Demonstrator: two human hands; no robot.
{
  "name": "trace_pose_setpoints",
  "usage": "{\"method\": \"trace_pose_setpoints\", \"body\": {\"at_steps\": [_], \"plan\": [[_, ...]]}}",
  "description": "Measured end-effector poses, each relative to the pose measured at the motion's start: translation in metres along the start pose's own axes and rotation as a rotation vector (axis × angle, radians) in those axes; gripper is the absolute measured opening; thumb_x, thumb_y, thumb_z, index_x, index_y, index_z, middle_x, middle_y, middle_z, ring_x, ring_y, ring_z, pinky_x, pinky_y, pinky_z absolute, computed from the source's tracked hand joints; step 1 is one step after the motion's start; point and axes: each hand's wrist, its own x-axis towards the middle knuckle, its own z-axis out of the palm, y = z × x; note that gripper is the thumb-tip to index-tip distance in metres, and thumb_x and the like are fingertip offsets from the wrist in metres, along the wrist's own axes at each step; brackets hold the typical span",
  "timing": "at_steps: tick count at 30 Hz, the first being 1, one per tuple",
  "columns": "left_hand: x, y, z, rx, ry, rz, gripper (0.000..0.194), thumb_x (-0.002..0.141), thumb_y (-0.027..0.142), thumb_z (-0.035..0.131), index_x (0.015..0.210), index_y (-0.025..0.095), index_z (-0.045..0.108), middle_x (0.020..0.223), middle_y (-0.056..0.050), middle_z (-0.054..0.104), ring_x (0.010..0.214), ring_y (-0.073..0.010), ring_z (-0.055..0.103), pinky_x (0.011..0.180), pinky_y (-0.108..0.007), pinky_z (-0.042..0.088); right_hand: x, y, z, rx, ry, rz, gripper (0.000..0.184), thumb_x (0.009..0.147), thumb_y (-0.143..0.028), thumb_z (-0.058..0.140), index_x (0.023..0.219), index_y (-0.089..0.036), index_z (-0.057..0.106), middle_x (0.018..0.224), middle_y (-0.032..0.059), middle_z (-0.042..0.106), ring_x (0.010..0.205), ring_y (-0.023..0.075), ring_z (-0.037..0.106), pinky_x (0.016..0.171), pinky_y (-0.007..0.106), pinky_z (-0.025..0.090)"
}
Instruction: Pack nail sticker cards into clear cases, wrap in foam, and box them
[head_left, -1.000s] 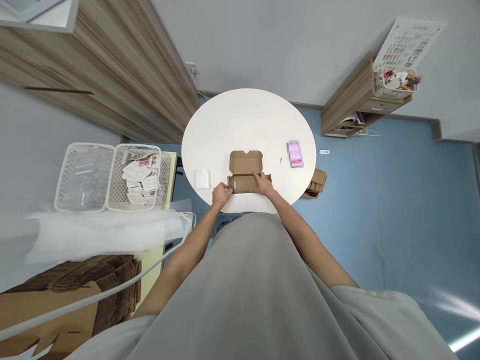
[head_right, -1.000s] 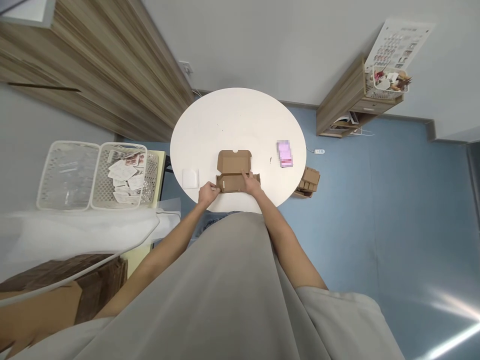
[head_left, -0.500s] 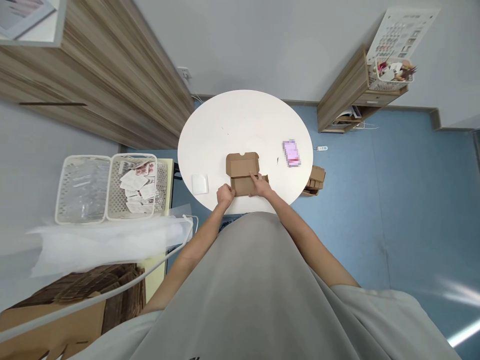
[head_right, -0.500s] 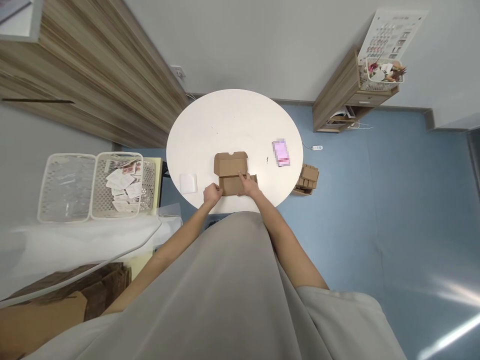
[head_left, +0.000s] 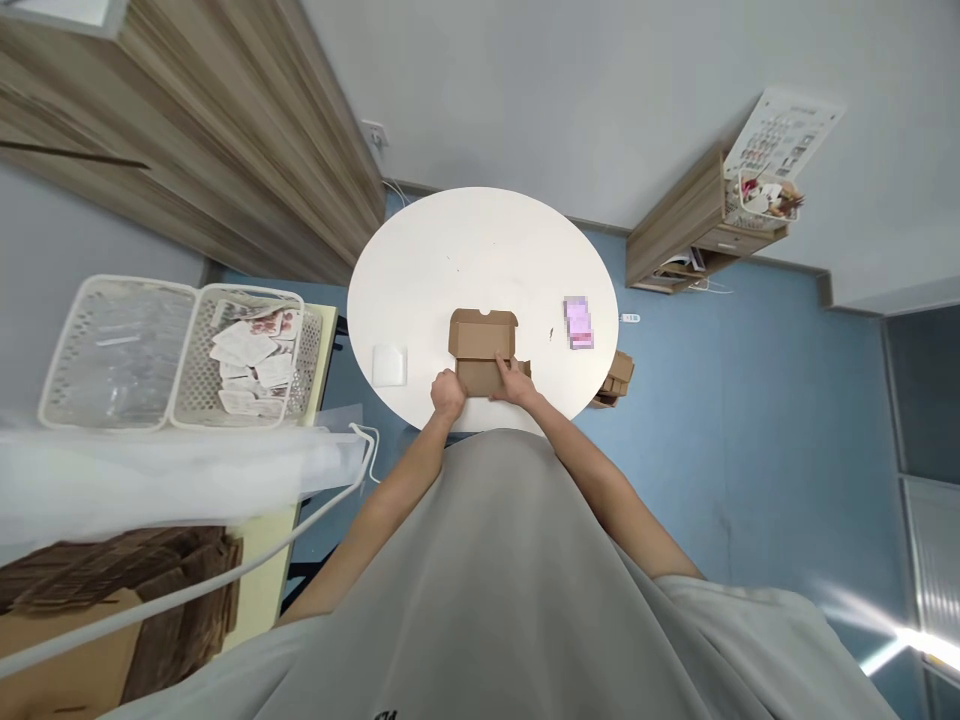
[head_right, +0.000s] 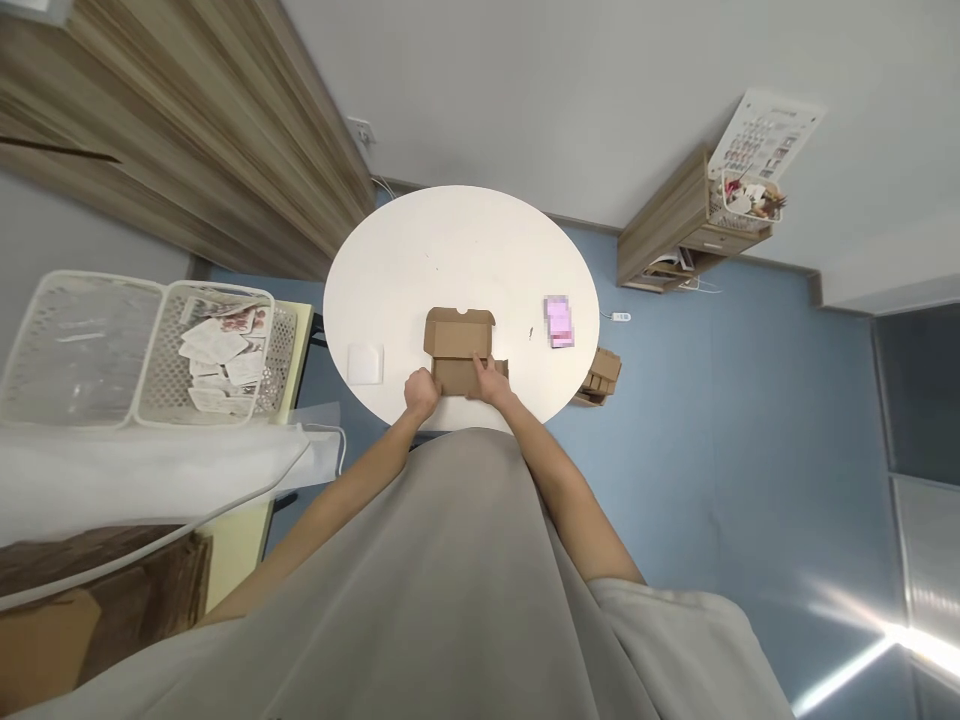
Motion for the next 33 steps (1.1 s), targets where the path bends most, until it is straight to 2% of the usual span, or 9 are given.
{"method": "trace_pose_setpoints", "body": {"at_steps": [3,6,8,11,14,20,26,30,33], "plan": [[0.0,-0.001,0.0,-0.015,0.002,-0.011,0.029,0.095,0.013,0.054,0.12,0.015,0.068,0.124,-0.022,0.074,0.117,-0.0372,0.071,0.097,-0.047,0.058,-0.014,0.011,-0.004,0.028,0.151,-0.03,0.093,0.099,-0.042,0.076,0.176,-0.028,0.026,0.174,0.0216,0.036,0.141,0.0349,0.063,0.11,0.045,0.056],[0.0,-0.002,-0.001,-0.024,-0.006,-0.003,0.028,0.097,0.011,0.051,0.12,0.013,0.068,0.124,-0.022,0.073,0.116,-0.0363,0.071,0.098,-0.046,0.058,-0.029,0.033,-0.005,0.046,0.393,0.085,0.056,0.11,-0.038,0.052,0.163,-0.022,0.045,0.156,0.0176,0.057,0.136,0.0294,0.064,0.106,0.042,0.057],[0.0,-0.002,-0.002,-0.028,-0.013,0.004,0.028,0.099,0.011,0.05,0.121,0.011,0.067,0.127,-0.023,0.072,0.117,-0.0366,0.071,0.1,-0.046,0.058,-0.035,0.047,-0.004,0.043,0.388,0.223,0.043,0.11,-0.038,0.053,0.148,-0.019,0.057,0.144,0.0169,0.066,0.13,0.029,0.066,0.102,0.04,0.057],[0.001,-0.002,-0.002,-0.041,-0.029,0.001,0.028,0.1,0.01,0.05,0.122,0.01,0.067,0.129,-0.024,0.071,0.119,-0.0375,0.07,0.101,-0.047,0.057,-0.039,0.058,-0.002,0.061,0.25,0.327,0.025,0.109,-0.035,0.053,0.124,-0.021,0.068,0.127,0.0126,0.075,0.118,0.0273,0.071,0.097,0.037,0.057],[0.002,-0.003,-0.002,-0.058,-0.038,0.007,0.027,0.099,0.009,0.052,0.122,0.012,0.066,0.127,-0.023,0.071,0.119,-0.0385,0.069,0.102,-0.049,0.057,-0.04,0.056,-0.001,0.073,0.256,0.31,0.022,0.11,-0.032,0.049,0.114,-0.023,0.069,0.12,0.0105,0.079,0.115,0.0269,0.073,0.095,0.036,0.056],[0.003,-0.003,-0.002,-0.072,-0.038,-0.005,0.028,0.096,0.007,0.053,0.12,0.013,0.066,0.126,-0.022,0.072,0.114,-0.0369,0.07,0.099,-0.048,0.058,-0.044,0.03,-0.006,0.051,0.309,0.226,0.024,0.11,-0.029,0.046,0.119,-0.021,0.066,0.114,0.0124,0.08,0.107,0.0286,0.074,0.089,0.036,0.055],[-0.001,-0.002,-0.004,-0.063,-0.021,0.018,0.03,0.096,0.007,0.054,0.122,0.013,0.066,0.126,-0.022,0.072,0.115,-0.0372,0.071,0.096,-0.047,0.059,-0.036,-0.001,0.001,0.023,0.245,0.134,0.02,0.11,-0.038,0.057,0.114,-0.022,0.069,0.115,0.0109,0.082,0.11,0.0278,0.075,0.09,0.033,0.055],[-0.001,-0.002,-0.007,-0.031,-0.025,0.018,0.029,0.095,0.006,0.054,0.12,0.011,0.067,0.125,-0.022,0.073,0.112,-0.0357,0.072,0.092,-0.043,0.059,-0.026,-0.01,0.001,0.028,0.291,0.19,0.023,0.111,-0.036,0.061,0.123,-0.017,0.068,0.118,0.013,0.081,0.113,0.0248,0.075,0.089,0.028,0.054],[0.003,-0.002,-0.01,0.004,-0.04,0.021,0.03,0.095,0.004,0.053,0.119,0.01,0.069,0.125,-0.024,0.074,0.113,-0.0365,0.072,0.09,-0.042,0.058,-0.018,-0.011,-0.003,0.006,0.23,0.261,0.019,0.111,-0.03,0.059,0.114,-0.018,0.073,0.11,0.0121,0.082,0.108,0.0239,0.076,0.085,0.027,0.053]]}}
